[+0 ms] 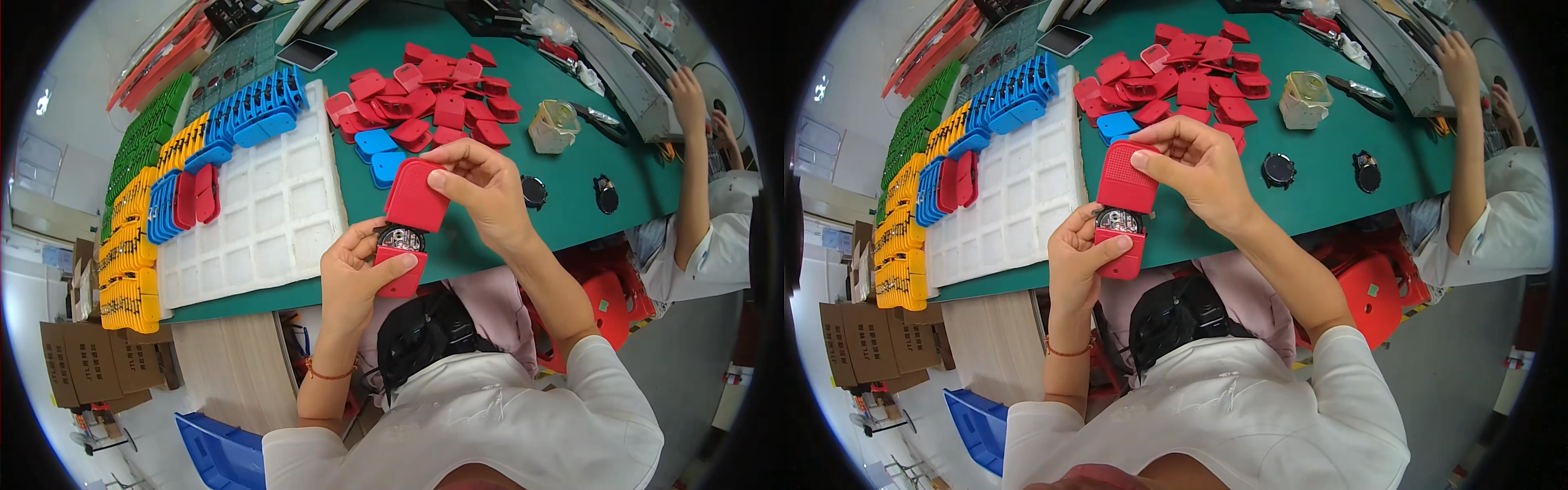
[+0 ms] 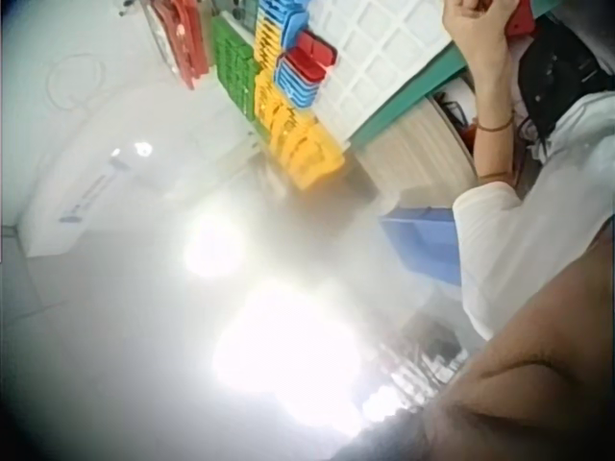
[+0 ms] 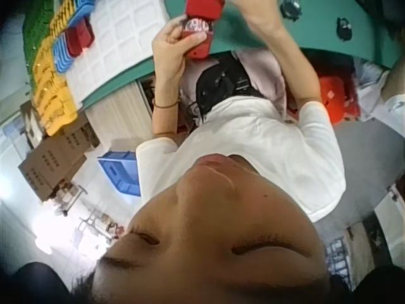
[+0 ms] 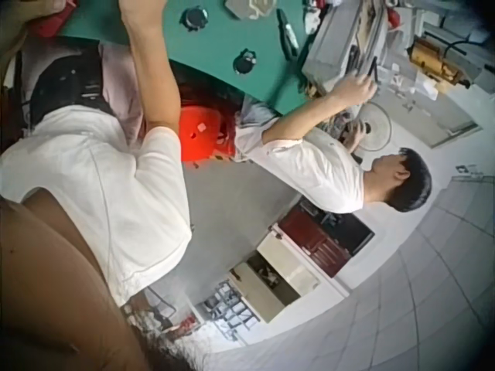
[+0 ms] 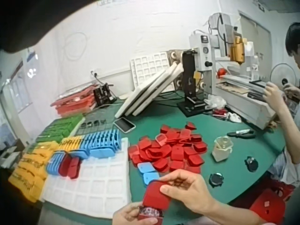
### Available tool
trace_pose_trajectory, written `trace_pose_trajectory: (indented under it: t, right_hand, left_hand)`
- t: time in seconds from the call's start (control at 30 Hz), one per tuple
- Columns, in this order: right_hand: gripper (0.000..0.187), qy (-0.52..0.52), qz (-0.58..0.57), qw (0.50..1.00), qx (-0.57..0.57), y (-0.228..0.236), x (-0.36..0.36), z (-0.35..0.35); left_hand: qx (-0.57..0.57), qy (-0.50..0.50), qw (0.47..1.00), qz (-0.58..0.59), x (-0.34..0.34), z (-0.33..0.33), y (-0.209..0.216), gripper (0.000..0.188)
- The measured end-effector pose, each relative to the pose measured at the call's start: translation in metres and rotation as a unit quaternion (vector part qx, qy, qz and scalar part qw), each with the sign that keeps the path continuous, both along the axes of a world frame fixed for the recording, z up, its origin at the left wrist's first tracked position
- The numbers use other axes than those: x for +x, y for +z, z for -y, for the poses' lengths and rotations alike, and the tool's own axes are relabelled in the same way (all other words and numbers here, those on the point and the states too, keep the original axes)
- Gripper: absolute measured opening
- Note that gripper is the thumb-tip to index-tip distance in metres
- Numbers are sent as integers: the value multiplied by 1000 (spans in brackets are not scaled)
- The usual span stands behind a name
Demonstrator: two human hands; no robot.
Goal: Assemble circular electronic components into colorful plastic housings at a factory workstation.
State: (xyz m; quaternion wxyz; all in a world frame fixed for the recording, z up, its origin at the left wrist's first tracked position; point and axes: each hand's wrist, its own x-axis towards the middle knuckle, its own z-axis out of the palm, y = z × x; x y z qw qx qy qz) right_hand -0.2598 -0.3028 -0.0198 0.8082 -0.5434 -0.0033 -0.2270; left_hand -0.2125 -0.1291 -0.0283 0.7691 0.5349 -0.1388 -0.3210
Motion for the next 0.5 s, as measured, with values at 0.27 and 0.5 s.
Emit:
trace_pose_trajectory:
  t: [0.27, 0.5]
  right_hand:
    - [19, 32, -20, 999, -33, 0, 8, -15]
    - [30, 121, -60, 977, -163, 20, 36, -16]
  left_hand:
    - [-13, 17, 1000, 11, 5, -9, 11, 47]
    - [13, 64, 992, 110, 26, -31, 15, 45]
